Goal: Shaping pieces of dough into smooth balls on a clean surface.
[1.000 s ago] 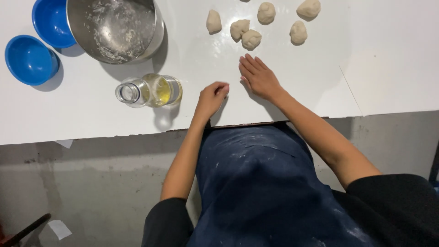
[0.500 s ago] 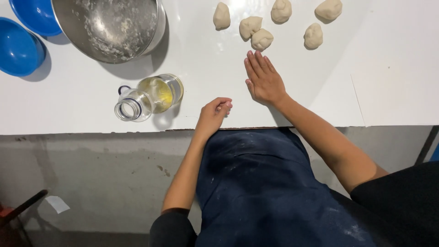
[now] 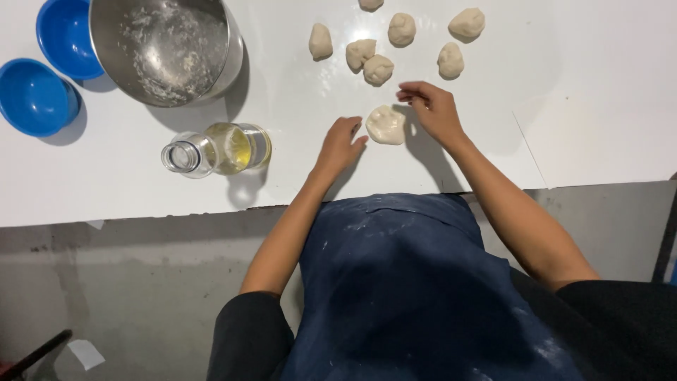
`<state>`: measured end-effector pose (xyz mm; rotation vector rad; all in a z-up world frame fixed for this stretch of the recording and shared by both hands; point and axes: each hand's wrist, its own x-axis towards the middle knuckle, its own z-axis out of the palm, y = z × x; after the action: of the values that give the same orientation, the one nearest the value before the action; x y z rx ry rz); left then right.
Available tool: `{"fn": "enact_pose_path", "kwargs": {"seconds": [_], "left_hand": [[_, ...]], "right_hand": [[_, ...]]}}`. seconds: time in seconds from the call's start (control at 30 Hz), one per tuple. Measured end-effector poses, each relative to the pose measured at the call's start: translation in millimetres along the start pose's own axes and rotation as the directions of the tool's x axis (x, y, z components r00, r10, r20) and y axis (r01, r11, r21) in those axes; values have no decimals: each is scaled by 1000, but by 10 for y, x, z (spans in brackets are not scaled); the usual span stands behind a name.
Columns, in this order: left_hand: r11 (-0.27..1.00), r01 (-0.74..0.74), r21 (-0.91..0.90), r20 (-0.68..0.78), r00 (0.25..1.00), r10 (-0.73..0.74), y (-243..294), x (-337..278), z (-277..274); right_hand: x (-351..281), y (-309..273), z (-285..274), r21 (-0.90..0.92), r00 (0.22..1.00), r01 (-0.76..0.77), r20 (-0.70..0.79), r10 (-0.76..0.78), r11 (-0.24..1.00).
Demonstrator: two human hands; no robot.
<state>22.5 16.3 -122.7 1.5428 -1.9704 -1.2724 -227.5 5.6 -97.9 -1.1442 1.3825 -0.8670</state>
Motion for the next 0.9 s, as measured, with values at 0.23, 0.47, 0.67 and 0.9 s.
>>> {"fn": "enact_pose_path", "kwargs": {"seconds": [0.23, 0.47, 0.67, 0.9], "left_hand": [[918, -344, 198, 95, 939, 331, 41, 209, 187], [998, -42, -46, -78, 996, 38, 43, -287, -397], [984, 108, -141, -106, 987, -124, -47, -656, -635], [975, 149, -162, -116, 979, -169, -17, -587, -643]], "right_hand": [[-305, 282, 236, -616, 914, 384, 149, -377, 688], [-232, 602, 487, -741, 796, 569, 386, -467, 357], [-137, 568, 642, -743, 796, 550, 328, -509, 382], [-106, 588, 396, -687, 706, 683, 532, -468, 250]]}}
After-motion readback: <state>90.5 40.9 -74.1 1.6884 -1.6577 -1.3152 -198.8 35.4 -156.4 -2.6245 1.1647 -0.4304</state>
